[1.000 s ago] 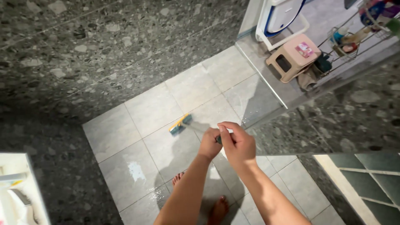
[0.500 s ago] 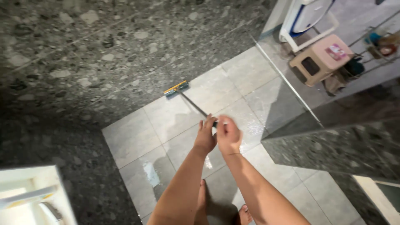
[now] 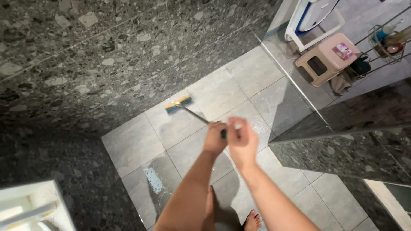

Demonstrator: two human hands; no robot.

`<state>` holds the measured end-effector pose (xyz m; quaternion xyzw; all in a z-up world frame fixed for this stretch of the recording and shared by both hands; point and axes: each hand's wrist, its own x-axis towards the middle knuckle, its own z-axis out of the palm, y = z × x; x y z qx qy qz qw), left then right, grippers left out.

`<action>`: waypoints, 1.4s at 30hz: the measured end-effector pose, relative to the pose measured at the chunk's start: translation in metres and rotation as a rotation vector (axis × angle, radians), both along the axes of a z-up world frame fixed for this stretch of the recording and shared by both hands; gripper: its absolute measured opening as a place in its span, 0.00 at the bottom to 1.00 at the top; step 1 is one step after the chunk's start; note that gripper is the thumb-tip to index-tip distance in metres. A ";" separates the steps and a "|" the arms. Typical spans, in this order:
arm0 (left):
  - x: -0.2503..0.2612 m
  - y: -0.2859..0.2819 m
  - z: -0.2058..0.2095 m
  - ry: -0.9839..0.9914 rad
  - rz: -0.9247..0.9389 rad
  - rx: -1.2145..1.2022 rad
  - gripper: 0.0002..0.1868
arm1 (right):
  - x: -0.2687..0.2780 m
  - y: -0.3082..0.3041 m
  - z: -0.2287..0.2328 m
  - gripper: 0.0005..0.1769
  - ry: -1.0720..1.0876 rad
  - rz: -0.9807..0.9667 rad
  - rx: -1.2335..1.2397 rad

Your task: Cleaning the bathroom floor with a brush and scrubbing the wall with a small brush and cleaning liquid.

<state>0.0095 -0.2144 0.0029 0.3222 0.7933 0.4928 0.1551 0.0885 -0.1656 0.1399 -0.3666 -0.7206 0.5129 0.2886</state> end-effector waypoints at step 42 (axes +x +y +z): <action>-0.053 -0.090 -0.019 0.029 0.011 -0.011 0.04 | -0.041 -0.082 -0.036 0.05 0.054 0.097 0.182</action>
